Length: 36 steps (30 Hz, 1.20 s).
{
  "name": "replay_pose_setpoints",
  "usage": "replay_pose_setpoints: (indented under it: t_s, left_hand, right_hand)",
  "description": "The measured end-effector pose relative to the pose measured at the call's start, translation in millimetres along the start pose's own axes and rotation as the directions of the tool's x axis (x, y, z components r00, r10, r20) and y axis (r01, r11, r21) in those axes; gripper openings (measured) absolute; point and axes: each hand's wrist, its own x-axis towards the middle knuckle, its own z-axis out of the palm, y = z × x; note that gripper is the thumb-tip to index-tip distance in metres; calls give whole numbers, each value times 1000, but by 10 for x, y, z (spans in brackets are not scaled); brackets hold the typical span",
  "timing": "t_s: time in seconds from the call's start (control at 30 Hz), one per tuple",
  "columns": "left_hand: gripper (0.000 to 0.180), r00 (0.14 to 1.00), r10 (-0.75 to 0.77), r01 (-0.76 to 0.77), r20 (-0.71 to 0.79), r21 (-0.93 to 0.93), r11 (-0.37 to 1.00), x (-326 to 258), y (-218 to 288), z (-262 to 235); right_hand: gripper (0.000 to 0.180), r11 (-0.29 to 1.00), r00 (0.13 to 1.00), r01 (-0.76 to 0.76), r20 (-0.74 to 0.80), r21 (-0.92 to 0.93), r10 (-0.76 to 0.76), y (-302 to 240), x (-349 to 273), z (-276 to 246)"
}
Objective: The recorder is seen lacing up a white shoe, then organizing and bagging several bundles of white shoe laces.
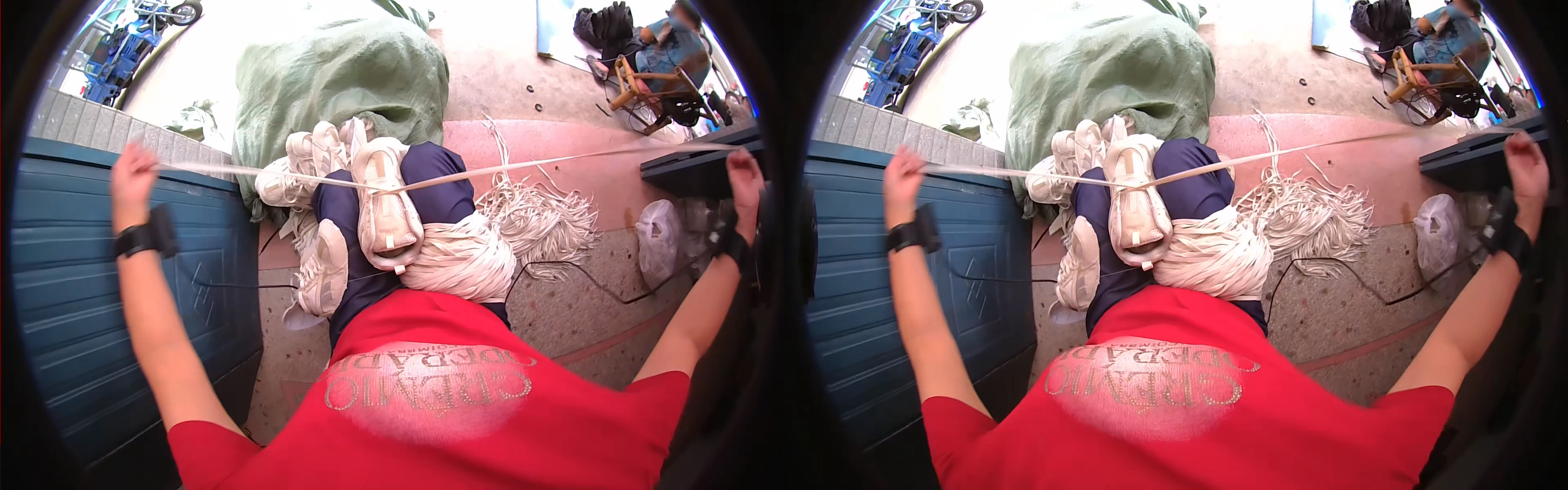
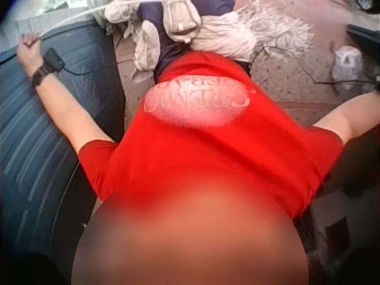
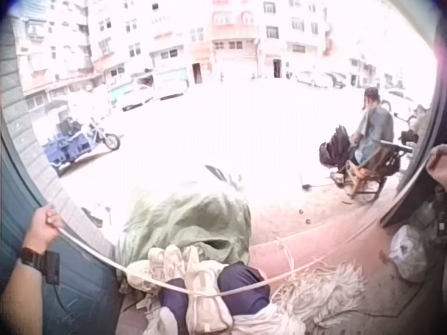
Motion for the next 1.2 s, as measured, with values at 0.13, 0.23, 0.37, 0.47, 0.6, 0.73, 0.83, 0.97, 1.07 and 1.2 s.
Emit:
replay_pose_setpoints:
  t_s: [0.13,0.23,0.37,0.47,0.6,0.73,0.83,0.97,1.07,1.2]
  left_hand:
    - [29,860,246,-251,-446,48,967,-389,1176,-1251]
    - [28,864,178,-121,-470,151,981,-512,987,-1044]
    - [15,966,-246,255,-85,123,959,-535,-321,4]
    - [13,880,-473,473,-45,176,863,-671,-1375,732]
    - [13,800,-574,454,172,450,769,-927,-2260,1301]
    - [18,796,-582,411,167,557,722,-1100,-2623,1465]
    - [19,810,-580,350,90,719,600,-1129,-2714,1483]
    - [18,833,-554,346,15,767,541,-1181,-2779,1483]
    - [18,860,-502,267,91,758,595,-1202,-2831,1463]
    - [19,942,-319,132,103,761,636,-1168,-2914,1407]
  right_hand:
    - [10,973,588,168,-776,-159,-228,721,131,-396]
    - [15,929,722,352,-599,-112,-346,1278,500,17]
    - [24,912,872,26,-438,-408,-221,2505,1044,1094]
    - [24,695,842,-464,-517,-549,154,3476,1100,1996]
    - [21,621,927,-265,-17,-737,376,4515,734,2802]
    - [19,529,842,-294,46,-796,537,4890,626,2916]
    - [20,359,910,-22,130,-933,395,5020,672,2888]
    - [25,151,970,62,96,-987,224,5130,733,2929]
    - [24,104,981,45,64,-994,183,5157,780,2982]
    - [20,8,963,35,36,-999,268,5139,821,3022]
